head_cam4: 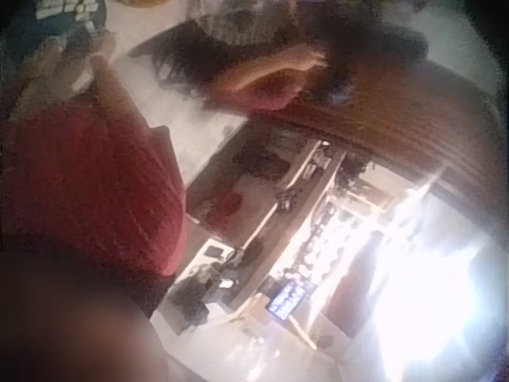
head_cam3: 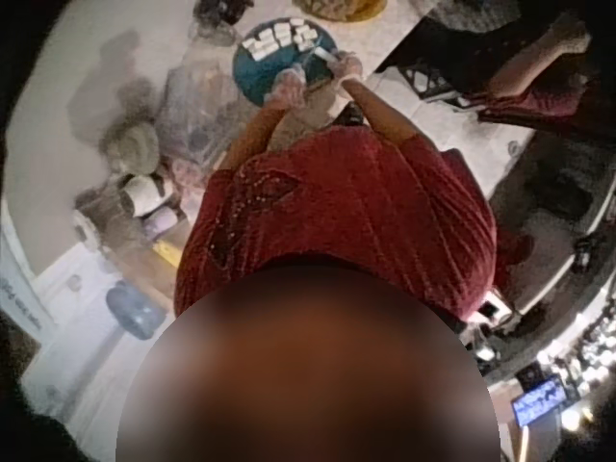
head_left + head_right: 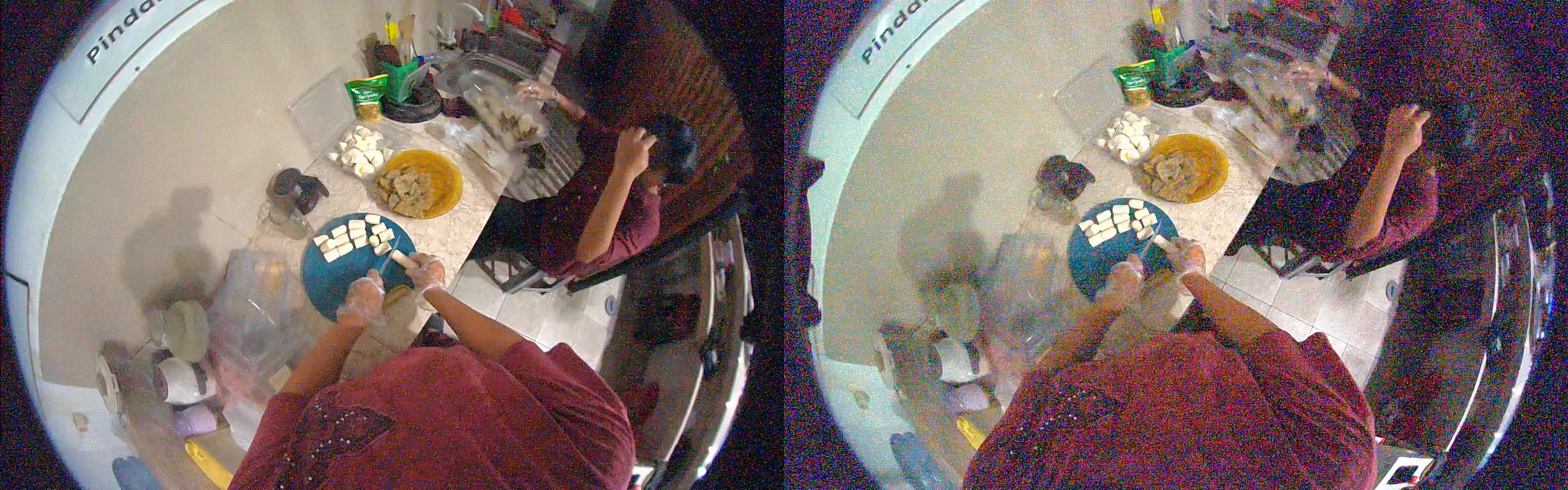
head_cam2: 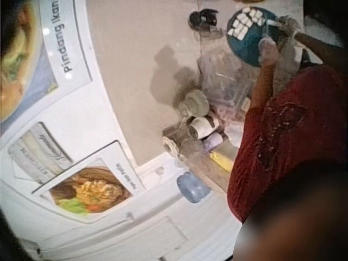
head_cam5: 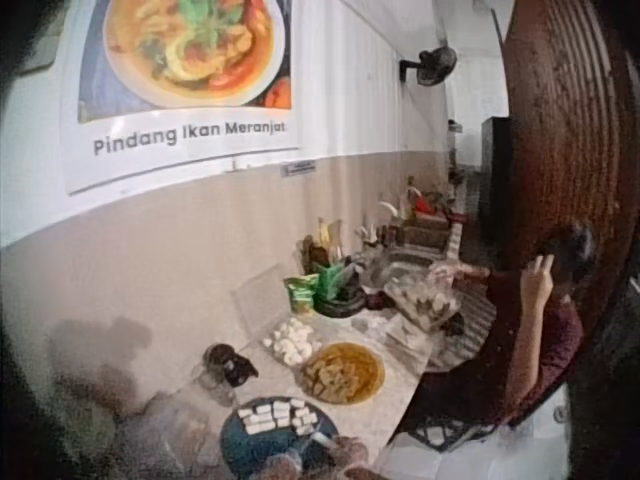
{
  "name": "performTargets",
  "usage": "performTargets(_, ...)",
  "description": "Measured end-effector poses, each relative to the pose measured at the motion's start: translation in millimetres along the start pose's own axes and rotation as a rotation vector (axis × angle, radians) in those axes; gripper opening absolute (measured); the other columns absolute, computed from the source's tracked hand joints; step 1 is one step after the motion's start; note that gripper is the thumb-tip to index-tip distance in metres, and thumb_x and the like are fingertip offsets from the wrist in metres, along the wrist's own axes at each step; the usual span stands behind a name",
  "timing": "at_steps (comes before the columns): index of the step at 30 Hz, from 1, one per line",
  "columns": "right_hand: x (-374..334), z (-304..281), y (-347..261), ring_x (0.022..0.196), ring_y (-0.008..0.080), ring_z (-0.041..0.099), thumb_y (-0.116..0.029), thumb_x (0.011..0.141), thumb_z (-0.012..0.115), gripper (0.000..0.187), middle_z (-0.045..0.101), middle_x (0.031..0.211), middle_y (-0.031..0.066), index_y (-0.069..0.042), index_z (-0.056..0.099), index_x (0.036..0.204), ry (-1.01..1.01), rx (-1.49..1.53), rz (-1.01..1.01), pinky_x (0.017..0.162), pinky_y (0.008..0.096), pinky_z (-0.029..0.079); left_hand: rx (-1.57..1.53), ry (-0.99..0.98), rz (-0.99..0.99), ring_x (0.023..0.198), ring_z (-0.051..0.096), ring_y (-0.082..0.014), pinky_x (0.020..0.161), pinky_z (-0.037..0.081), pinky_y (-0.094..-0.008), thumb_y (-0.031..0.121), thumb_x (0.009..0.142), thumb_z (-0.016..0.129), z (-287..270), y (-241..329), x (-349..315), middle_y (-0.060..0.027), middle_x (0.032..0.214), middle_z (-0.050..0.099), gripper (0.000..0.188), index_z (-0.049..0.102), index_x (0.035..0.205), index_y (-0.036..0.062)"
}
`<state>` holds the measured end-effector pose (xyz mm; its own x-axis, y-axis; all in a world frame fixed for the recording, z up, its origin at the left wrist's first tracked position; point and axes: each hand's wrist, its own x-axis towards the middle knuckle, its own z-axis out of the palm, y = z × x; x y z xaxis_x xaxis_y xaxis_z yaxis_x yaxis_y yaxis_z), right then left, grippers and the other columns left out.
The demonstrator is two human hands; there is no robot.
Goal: The person cuts cylindrical fishcake sticks into small pieces on a blue cutting board using a knife. They repeatedly take sticks from a clear container, cut them, and place the pieces on the board. Another person is visible nearby handling a grater.
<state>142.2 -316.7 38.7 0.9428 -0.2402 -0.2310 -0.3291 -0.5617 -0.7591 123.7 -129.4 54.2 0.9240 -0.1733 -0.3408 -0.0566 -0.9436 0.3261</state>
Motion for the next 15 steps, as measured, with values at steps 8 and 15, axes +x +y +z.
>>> performTargets(8, 4, 9, -1, 0.095, 0.0335, 0.073, -0.025, 0.079, 0.077, 0.037, 0.075, 0.1, 0.0194, -0.007, 0.076, 0.111, 0.054, 0.093, 0.076, 0.085, 0.0421, 0.056, 0.076, -0.067, 0.039, 0.094, 0.071, -0.0477, 0.079, 0.056, -0.0571, 0.026, 0.109, 0.039, -4, 11, 6, -0.0261, 0.098, 0.071, 0.028, 0.052, 0.114, 0.002)
performTargets(15, 17, 31, 13, 0.095, 0.0386, 0.07, -0.043, 0.082, 0.075, 0.041, 0.073, 0.099, 0.023, -0.004, 0.078, 0.094, 0.071, 0.001, 0.089, 0.088, 0.0459, 0.054, 0.063, -0.035, 0.152, 0.088, 0.072, -0.0446, 0.072, 0.057, -0.0553, 0.026, 0.109, 0.04, 19, -7, 14, -0.0247, 0.09, 0.07, 0.025, 0.052, 0.111, 0.0043)
